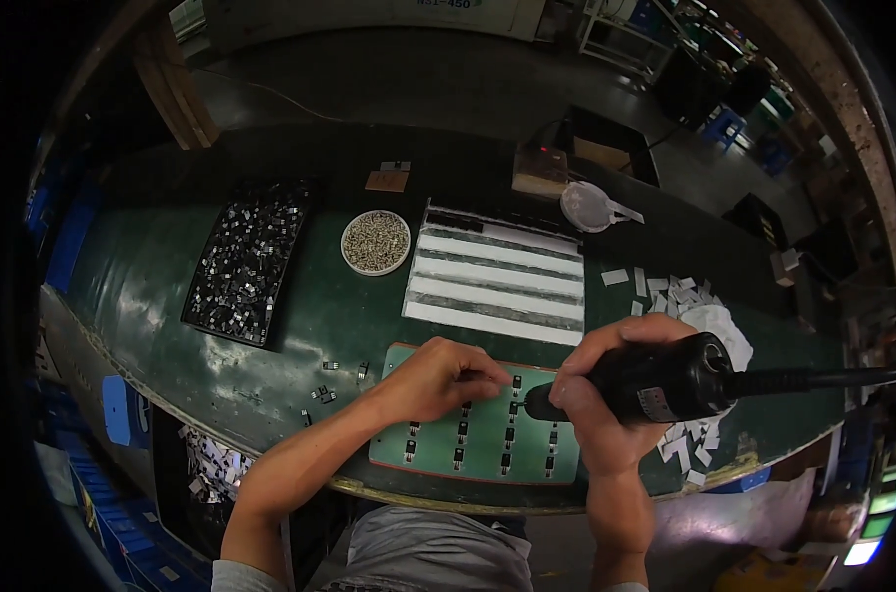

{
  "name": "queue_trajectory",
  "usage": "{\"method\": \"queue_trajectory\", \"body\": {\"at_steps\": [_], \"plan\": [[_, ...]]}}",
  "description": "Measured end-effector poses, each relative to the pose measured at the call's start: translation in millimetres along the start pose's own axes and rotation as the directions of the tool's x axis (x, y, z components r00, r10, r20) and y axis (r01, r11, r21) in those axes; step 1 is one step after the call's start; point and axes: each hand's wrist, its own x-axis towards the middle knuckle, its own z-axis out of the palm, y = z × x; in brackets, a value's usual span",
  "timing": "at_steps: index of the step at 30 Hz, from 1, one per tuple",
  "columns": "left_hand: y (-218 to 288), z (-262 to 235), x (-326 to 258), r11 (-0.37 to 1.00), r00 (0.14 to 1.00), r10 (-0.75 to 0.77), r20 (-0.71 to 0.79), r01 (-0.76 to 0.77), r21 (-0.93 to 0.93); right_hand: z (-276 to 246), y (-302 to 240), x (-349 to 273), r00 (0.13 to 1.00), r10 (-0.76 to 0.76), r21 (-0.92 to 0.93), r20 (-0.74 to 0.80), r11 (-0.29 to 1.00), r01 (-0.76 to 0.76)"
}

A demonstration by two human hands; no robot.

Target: The person assembles small metal plates and electronic components into a green template, fastening them with screws using an electric screwdriver.

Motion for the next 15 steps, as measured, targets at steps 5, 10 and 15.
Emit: {"method": "queue_trajectory", "body": {"at_steps": [5,10,15], "plan": [[1.4,-0.4,2.1,0.997,1.0,0.01,0.0,-0.01,-0.071,0.0,2.8,-1.3,0.999,0.031,-0.001,-0.035,1.0,-0.031],[-1.9,-0.3,1.4,0.995,1.0,-0.007,0.025,0.009,-0.103,-6.0,10.9,-3.1,0.996,-0.001,-0.131,0.094,0.991,0.013],[3.3,-2.0,2.5,0.989,0.997,-0.059,0.051,0.065,-0.132,-3.3,11.8,-2.8,0.997,0.005,-0.143,0.074,0.99,0.006]]}}
